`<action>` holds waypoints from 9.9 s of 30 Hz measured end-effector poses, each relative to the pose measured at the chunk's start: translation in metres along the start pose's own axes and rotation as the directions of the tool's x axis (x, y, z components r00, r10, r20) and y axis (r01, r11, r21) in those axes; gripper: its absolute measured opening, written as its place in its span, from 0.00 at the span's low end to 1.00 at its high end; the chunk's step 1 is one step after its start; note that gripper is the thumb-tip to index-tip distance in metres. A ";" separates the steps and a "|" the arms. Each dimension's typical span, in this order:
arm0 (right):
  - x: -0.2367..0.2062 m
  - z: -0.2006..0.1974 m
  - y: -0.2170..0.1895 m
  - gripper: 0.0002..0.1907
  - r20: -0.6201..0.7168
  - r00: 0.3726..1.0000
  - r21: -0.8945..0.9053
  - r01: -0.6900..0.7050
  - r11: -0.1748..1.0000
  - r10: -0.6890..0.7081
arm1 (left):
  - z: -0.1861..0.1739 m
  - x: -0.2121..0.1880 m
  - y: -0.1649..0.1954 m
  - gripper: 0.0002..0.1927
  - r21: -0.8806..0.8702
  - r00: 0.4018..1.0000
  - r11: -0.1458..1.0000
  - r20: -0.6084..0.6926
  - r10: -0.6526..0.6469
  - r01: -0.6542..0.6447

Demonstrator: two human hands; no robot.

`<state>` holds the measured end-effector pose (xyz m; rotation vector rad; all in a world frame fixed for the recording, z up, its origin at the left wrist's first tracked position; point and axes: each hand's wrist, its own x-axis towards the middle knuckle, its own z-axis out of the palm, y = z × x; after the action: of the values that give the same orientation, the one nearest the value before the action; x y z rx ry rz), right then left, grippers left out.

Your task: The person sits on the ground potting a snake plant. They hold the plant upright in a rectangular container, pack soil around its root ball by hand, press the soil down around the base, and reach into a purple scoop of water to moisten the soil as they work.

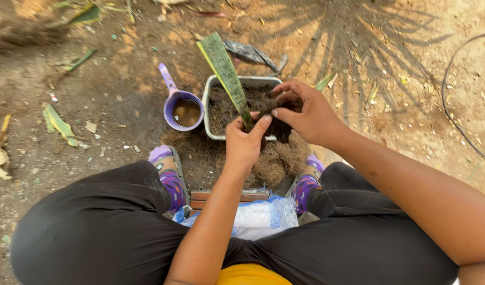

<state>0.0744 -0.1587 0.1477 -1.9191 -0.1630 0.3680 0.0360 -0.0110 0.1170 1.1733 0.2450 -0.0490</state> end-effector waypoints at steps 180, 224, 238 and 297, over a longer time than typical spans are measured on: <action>0.105 0.042 0.063 0.36 -0.288 0.957 0.353 0.081 0.932 0.026 | -0.087 0.137 -0.023 0.13 0.201 0.974 0.975 0.184 -0.130 0.092; 0.095 0.037 0.057 0.32 -0.321 0.947 0.351 0.103 0.931 0.016 | -0.074 0.146 0.005 0.13 0.348 0.934 0.926 0.258 -0.247 0.149; 0.104 0.036 0.059 0.28 -0.374 0.927 0.365 0.170 0.915 -0.023 | -0.065 0.150 0.012 0.11 0.430 0.960 0.898 0.276 -0.035 -0.091; 0.107 0.007 0.059 0.11 -0.101 0.980 -0.002 -0.170 0.985 0.169 | -0.060 0.141 0.014 0.09 0.651 0.956 0.711 0.275 0.105 -0.266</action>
<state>0.1691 -0.1440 0.0720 -1.9632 0.0661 0.3835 0.1659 0.0617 0.0770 1.9211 -0.1144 -0.0951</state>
